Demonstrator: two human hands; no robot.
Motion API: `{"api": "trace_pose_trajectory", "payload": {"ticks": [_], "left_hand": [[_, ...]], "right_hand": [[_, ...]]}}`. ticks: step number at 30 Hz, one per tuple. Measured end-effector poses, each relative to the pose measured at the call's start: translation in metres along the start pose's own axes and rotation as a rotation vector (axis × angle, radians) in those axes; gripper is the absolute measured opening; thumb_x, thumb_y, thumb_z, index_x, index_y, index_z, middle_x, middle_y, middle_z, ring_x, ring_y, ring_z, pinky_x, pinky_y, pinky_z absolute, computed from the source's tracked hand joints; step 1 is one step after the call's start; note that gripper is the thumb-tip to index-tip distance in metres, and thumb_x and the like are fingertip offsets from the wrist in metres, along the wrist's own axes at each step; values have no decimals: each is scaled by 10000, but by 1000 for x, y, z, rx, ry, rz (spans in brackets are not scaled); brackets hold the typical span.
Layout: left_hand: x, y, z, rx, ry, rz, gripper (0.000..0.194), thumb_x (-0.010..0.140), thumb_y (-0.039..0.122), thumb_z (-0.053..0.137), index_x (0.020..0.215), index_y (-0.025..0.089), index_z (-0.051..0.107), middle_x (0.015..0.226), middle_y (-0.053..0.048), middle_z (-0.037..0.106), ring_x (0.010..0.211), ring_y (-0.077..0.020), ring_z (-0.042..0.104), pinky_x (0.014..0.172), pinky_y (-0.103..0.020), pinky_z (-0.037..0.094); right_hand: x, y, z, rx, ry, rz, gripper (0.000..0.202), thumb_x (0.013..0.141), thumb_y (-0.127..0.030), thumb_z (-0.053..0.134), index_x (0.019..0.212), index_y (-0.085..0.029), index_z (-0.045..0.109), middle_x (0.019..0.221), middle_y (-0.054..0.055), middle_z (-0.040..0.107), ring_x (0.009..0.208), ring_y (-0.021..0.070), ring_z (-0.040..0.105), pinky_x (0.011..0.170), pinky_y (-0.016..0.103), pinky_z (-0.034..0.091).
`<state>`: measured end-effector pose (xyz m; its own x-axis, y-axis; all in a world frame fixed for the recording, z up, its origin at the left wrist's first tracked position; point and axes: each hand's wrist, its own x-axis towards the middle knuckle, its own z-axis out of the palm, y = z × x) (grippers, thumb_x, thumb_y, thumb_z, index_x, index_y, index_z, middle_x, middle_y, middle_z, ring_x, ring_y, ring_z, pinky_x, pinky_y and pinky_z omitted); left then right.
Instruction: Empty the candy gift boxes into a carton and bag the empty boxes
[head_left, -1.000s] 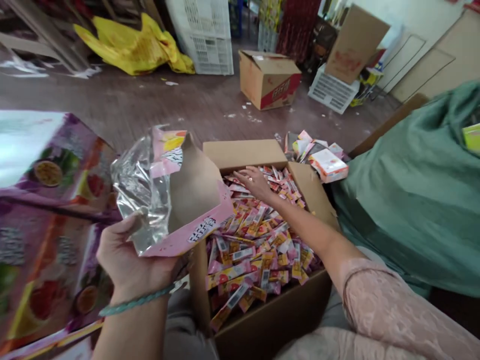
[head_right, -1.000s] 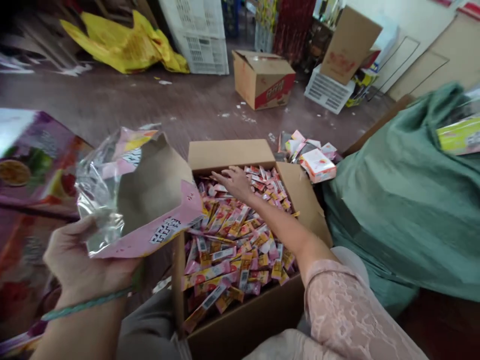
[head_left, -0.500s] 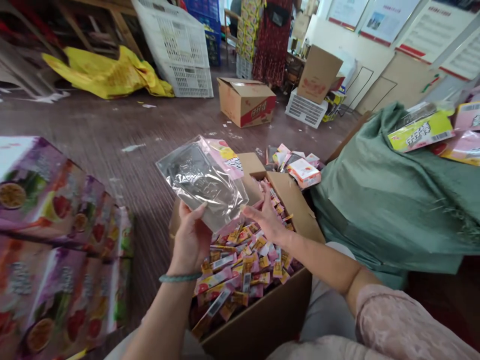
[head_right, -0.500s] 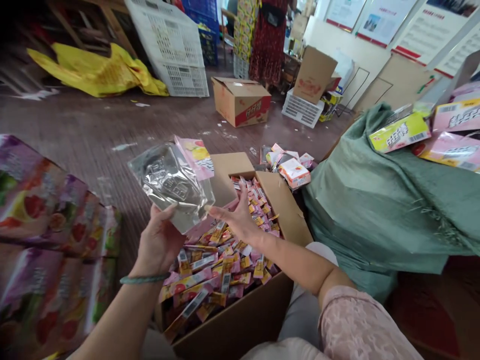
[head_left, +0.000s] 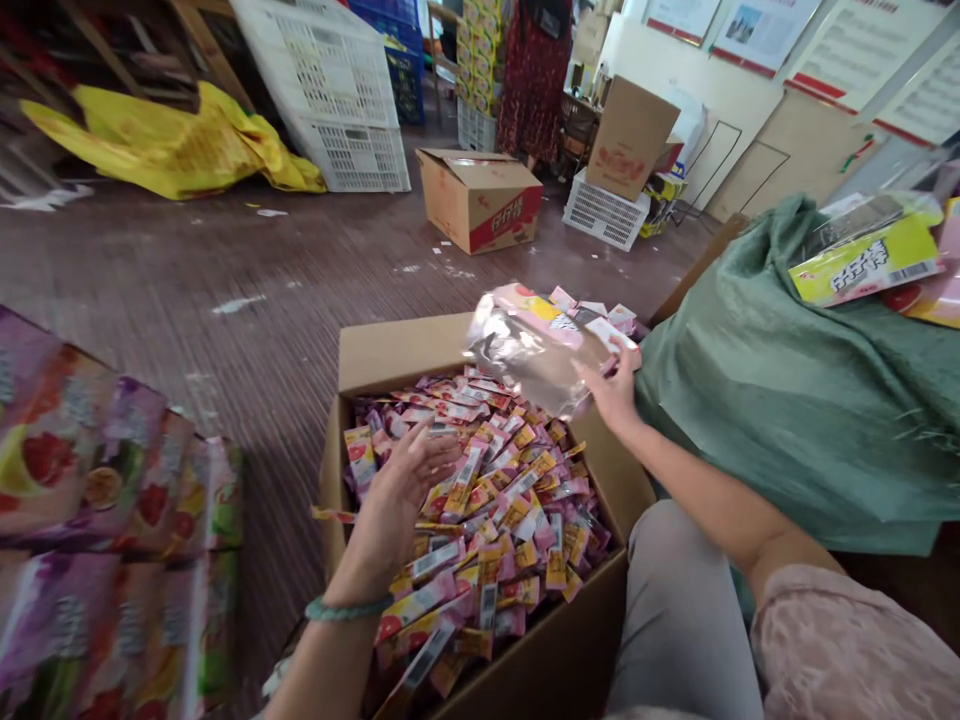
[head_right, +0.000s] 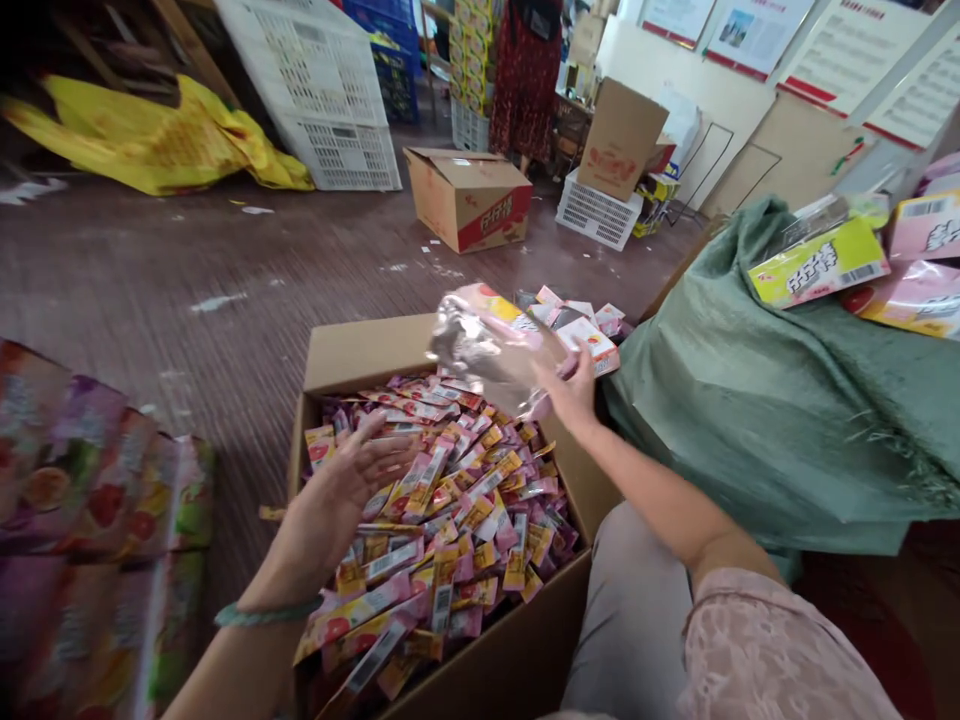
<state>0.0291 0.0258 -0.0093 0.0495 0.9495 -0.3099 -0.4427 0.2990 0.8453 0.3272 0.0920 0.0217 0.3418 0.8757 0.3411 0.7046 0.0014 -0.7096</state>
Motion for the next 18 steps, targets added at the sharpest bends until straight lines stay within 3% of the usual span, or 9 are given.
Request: {"api": "trace_pose_trajectory", "payload": {"ticks": [2, 4, 7, 9, 14, 18], "left_hand": [[1, 0, -3, -11, 30, -40, 862, 630, 671, 848, 1312, 178, 660, 1065, -102, 789, 1021, -276, 708, 918, -371, 541], [1, 0, -4, 5, 58, -65, 836, 609, 661, 861, 1264, 174, 678, 1063, -109, 796, 1013, -286, 711, 915, -376, 541], [2, -3, -5, 59, 46, -104, 789, 625, 642, 867, 1241, 178, 699, 1059, -106, 799, 1024, -287, 710, 908, -368, 547], [3, -6, -7, 103, 20, -125, 755, 655, 629, 863, 1242, 179, 714, 1085, -110, 800, 1056, -290, 708, 921, -364, 552], [6, -11, -13, 204, 118, -190, 782, 587, 623, 896, 1209, 170, 756, 1069, -125, 805, 976, -304, 721, 846, -376, 563], [5, -9, -16, 237, 151, -233, 770, 564, 608, 905, 1191, 180, 777, 1053, -117, 803, 982, -311, 722, 849, -382, 558]], "right_hand": [[28, 34, -23, -331, 172, -47, 912, 845, -522, 699, 1614, -149, 382, 1489, 230, 471, 1419, 361, 466, 1168, 519, 447], [52, 68, -36, -553, 220, -50, 830, 835, -475, 737, 1568, -160, 507, 1496, 243, 419, 1422, 394, 421, 1177, 533, 409], [79, 108, -29, -703, 136, -4, 640, 858, -395, 724, 1468, -217, 650, 1515, 233, 381, 1339, 406, 453, 1124, 545, 413], [92, 125, -10, -750, 56, 44, 662, 857, -379, 740, 1496, -246, 627, 1548, 227, 354, 1283, 387, 487, 1083, 542, 438], [120, 136, 39, -792, 11, 107, 705, 901, -442, 739, 1567, -325, 540, 1597, 213, 315, 1234, 365, 524, 1037, 552, 471], [152, 126, 40, -824, 78, 46, 652, 990, -303, 617, 1626, -293, 472, 1632, 217, 274, 1325, 357, 453, 1078, 545, 428]]}}
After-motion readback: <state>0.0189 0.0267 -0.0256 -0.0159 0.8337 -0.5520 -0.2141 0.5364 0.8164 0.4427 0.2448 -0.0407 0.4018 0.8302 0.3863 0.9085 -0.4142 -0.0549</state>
